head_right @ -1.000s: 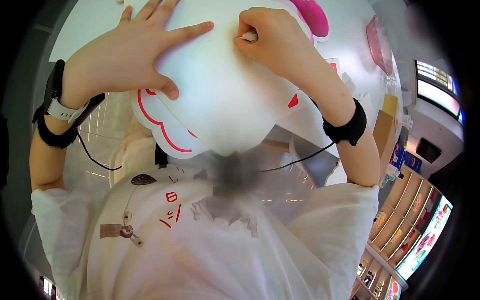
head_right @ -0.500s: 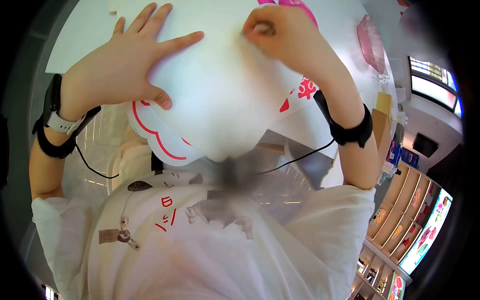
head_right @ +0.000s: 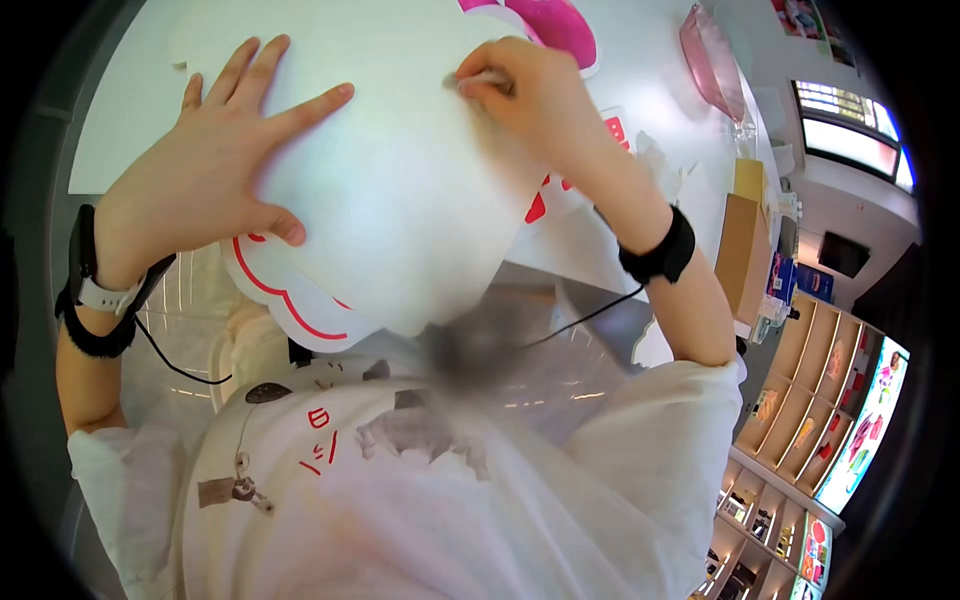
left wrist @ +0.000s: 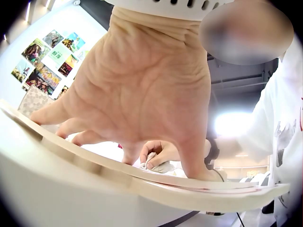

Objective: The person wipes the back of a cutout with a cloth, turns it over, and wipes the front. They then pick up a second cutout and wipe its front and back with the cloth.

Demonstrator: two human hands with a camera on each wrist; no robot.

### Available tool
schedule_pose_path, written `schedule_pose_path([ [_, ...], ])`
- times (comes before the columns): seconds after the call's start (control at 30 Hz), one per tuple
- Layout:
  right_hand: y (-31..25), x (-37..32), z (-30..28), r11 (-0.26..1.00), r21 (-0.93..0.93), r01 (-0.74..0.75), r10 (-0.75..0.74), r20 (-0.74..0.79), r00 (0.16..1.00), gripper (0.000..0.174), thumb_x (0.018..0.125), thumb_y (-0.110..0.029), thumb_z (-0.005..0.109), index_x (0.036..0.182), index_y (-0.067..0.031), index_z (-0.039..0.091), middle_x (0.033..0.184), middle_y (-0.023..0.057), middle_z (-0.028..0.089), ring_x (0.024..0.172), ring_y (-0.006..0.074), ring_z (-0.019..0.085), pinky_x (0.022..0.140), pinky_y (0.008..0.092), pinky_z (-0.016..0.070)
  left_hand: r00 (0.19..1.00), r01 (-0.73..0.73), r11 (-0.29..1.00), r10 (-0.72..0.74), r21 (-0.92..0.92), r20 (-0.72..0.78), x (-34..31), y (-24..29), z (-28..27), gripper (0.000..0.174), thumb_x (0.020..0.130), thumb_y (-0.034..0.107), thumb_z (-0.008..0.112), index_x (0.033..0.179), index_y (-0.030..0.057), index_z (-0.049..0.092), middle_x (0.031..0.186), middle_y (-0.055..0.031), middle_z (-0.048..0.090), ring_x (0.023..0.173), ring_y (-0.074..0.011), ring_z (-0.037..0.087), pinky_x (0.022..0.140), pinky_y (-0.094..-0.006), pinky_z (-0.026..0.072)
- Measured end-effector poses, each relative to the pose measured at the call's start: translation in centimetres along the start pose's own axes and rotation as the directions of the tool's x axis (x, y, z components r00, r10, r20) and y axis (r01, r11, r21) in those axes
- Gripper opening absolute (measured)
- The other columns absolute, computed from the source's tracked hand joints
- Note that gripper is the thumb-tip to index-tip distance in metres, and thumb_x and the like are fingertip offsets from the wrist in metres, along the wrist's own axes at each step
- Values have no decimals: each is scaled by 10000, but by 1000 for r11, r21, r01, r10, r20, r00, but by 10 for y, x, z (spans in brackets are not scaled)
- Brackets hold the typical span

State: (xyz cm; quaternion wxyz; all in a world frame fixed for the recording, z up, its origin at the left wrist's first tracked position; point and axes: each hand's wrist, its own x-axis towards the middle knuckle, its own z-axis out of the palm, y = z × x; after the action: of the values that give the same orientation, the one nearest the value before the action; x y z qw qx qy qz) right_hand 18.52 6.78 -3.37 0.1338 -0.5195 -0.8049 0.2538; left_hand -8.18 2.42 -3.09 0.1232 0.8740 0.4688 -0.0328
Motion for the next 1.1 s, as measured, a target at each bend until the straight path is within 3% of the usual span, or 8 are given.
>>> schedule_pose_path([
  [0.1, -15, -22, 11, 907, -90, 411, -398, 130, 908, 121, 760, -7, 642, 877, -35, 657, 855, 89, 612, 714, 235, 624, 664, 307, 510, 1000, -16, 1000, 16, 8, 3, 0, -2, 2, 1050, 558, 281, 857, 1456, 323, 314, 1507, -257, 168, 1409, -435, 130, 1078, -636, 208],
  [0.3, 32, 6, -21, 990, -18, -140, 136, -162, 977, 120, 826, -17, 612, 930, -6, 673, 864, 97, 657, 680, 203, 648, 620, 300, 524, 998, -59, 997, 59, -45, -2, 1, -10, 4, 1049, 566, 371, 851, 1460, 303, 307, 1496, -281, 155, 1395, -477, 110, 1074, -646, 192],
  [0.47, 35, 24, -8, 974, 26, -224, 225, -197, 954, 171, 847, -82, 629, 1002, -15, 650, 824, 79, 660, 741, 155, 636, 653, 289, 512, 998, -42, 996, 46, -82, 42, 1, -8, -4, 1041, 567, 388, 851, 1457, 295, 319, 1495, -286, 135, 1392, -488, 101, 1066, -657, 189],
  [0.57, -30, -12, 40, 877, -231, 421, -450, -87, 889, 257, 828, -20, 608, 1084, -27, 618, 1015, 125, 607, 932, 279, 590, 771, 355, 508, 998, -38, 995, 44, -97, 51, 0, -8, -7, 1044, 560, 384, 855, 1455, 295, 325, 1495, -287, 127, 1392, -489, 90, 1062, -664, 185],
  [0.63, -55, -48, 79, 893, 22, 450, -445, -115, 888, 378, 769, -33, 609, 1144, 4, 590, 1221, 140, 561, 1071, 327, 560, 891, 358, 483, 997, -42, 993, 48, -106, 56, 0, -10, -7, 1046, 557, 382, 857, 1454, 295, 326, 1495, -289, 124, 1393, -489, 84, 1060, -669, 183],
  [0.7, -59, -57, 57, 772, -270, 575, -565, 124, 816, 417, 786, -47, 559, 1197, 20, 562, 1294, 139, 531, 1183, 306, 525, 937, 358, 478, 997, -46, 992, 54, -115, 62, 2, -10, -6, 1048, 554, 381, 858, 1454, 294, 327, 1494, -292, 122, 1393, -490, 79, 1058, -672, 181],
  [0.87, 9, -20, 24, 786, -527, 324, -356, 43, 933, 503, 843, -23, 502, 1344, -35, 460, 1392, 139, 453, 1256, 287, 483, 959, 324, 480, 996, -22, 995, 30, -98, 82, 2, -7, -7, 1046, 556, 373, 858, 1454, 287, 328, 1496, -290, 117, 1399, -475, 84, 1067, -657, 179],
  [1.1, 34, -51, -17, 993, -85, -88, 91, 36, 995, 551, 820, 69, 460, 1357, -56, 454, 1437, 137, 410, 1258, 294, 472, 991, 320, 425, 994, 6, 997, 3, -77, 109, 4, -3, -11, 1049, 548, 355, 863, 1450, 291, 332, 1501, -283, 110, 1407, -458, 78, 1079, -636, 181],
])
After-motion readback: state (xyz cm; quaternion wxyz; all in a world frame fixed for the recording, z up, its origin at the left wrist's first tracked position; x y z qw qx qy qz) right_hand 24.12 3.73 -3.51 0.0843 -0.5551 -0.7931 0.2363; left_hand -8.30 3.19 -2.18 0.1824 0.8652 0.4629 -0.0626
